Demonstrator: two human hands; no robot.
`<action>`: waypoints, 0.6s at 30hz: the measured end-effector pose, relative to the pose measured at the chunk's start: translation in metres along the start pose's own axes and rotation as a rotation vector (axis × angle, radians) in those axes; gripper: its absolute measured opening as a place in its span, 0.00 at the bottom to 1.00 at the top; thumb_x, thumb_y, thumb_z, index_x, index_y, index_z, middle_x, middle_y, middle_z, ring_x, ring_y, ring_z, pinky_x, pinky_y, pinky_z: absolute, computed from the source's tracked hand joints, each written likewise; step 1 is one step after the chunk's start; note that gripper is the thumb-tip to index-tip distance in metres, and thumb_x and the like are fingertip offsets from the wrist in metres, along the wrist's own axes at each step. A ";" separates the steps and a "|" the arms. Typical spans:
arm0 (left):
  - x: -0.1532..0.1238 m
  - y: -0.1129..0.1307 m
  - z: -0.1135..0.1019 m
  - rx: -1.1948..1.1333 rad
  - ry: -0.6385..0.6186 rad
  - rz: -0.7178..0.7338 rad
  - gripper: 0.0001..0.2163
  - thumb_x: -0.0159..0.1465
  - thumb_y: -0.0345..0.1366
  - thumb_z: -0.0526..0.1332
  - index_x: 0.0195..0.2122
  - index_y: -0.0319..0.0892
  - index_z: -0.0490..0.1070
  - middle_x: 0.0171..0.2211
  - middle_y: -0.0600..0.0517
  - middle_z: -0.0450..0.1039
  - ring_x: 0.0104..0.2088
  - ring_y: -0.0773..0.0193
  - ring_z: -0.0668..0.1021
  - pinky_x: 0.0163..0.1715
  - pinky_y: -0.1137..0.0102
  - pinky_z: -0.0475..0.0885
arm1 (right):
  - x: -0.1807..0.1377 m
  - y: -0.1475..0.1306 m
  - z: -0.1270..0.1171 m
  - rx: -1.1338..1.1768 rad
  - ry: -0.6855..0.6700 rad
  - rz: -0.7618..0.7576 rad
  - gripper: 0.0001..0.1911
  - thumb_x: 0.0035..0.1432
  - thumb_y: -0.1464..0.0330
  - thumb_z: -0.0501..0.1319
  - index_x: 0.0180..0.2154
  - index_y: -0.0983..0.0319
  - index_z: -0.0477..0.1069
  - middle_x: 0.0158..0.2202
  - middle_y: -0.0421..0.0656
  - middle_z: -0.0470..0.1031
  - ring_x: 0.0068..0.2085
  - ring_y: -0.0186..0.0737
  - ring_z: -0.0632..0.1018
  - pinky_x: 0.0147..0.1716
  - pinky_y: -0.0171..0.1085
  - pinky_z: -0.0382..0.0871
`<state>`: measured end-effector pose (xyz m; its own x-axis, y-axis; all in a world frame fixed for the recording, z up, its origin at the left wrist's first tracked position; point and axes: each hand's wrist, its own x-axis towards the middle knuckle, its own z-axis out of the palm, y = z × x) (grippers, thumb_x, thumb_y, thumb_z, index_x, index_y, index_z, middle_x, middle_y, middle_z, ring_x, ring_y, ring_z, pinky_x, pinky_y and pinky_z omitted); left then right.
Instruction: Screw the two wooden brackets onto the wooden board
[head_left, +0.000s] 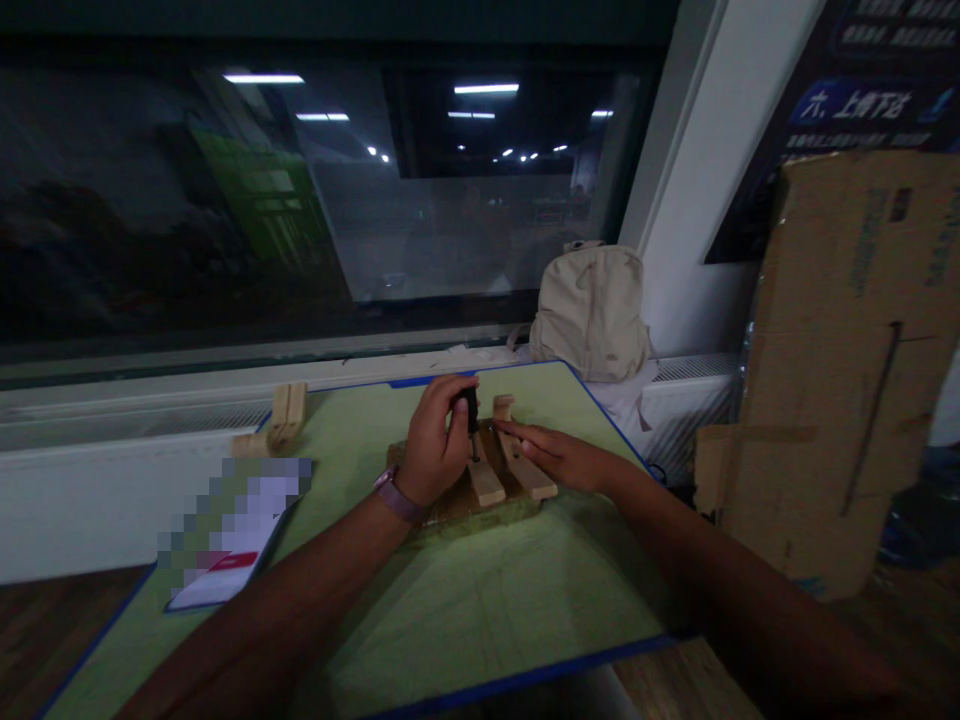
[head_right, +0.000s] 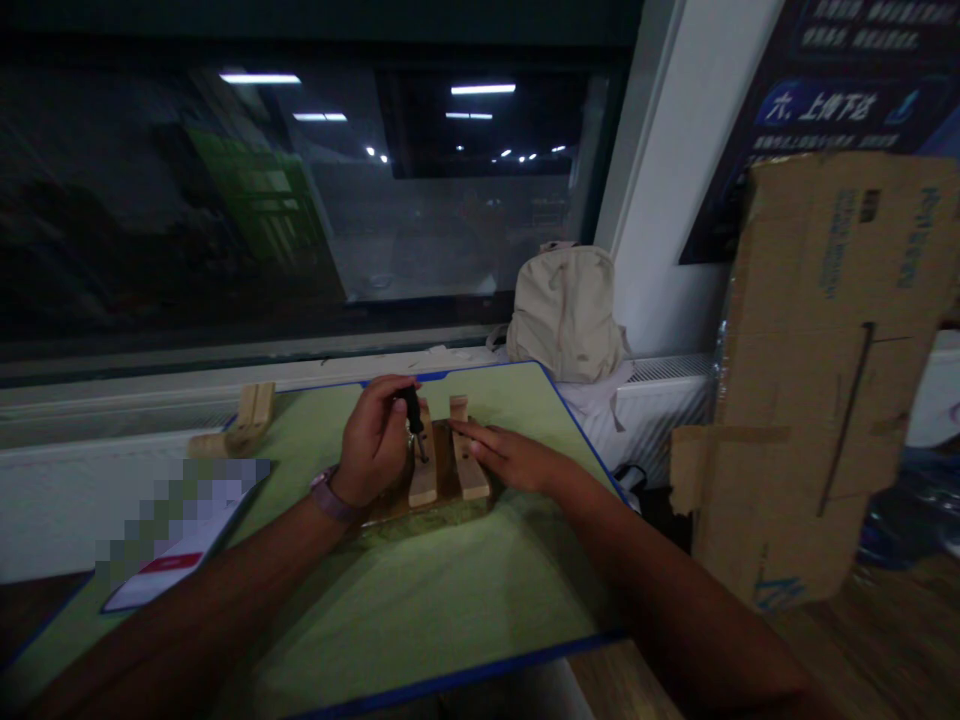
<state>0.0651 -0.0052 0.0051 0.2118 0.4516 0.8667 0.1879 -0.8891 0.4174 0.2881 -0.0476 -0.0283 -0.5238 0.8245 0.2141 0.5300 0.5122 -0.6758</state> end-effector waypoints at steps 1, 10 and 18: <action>0.001 0.000 0.000 0.001 -0.004 0.019 0.11 0.70 0.32 0.51 0.51 0.45 0.67 0.45 0.47 0.71 0.46 0.61 0.75 0.47 0.62 0.73 | 0.000 0.000 0.000 0.004 -0.001 -0.005 0.32 0.70 0.50 0.42 0.68 0.58 0.53 0.68 0.48 0.58 0.67 0.47 0.60 0.66 0.53 0.51; 0.001 -0.005 0.002 0.003 0.017 -0.021 0.09 0.65 0.34 0.60 0.47 0.44 0.67 0.41 0.49 0.70 0.41 0.63 0.74 0.40 0.67 0.72 | 0.000 0.000 0.000 0.009 -0.006 -0.005 0.35 0.69 0.48 0.42 0.68 0.62 0.53 0.68 0.51 0.57 0.67 0.47 0.60 0.66 0.51 0.51; 0.000 0.002 0.004 -0.220 -0.040 -0.162 0.11 0.71 0.36 0.49 0.53 0.45 0.59 0.40 0.49 0.71 0.37 0.66 0.75 0.38 0.67 0.72 | 0.001 -0.004 -0.002 0.019 -0.024 0.007 0.35 0.69 0.48 0.42 0.68 0.62 0.53 0.69 0.50 0.56 0.68 0.48 0.59 0.67 0.52 0.50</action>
<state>0.0692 -0.0065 0.0050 0.2348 0.5883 0.7738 0.0104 -0.7975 0.6032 0.2862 -0.0485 -0.0240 -0.5358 0.8221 0.1926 0.5209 0.5014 -0.6909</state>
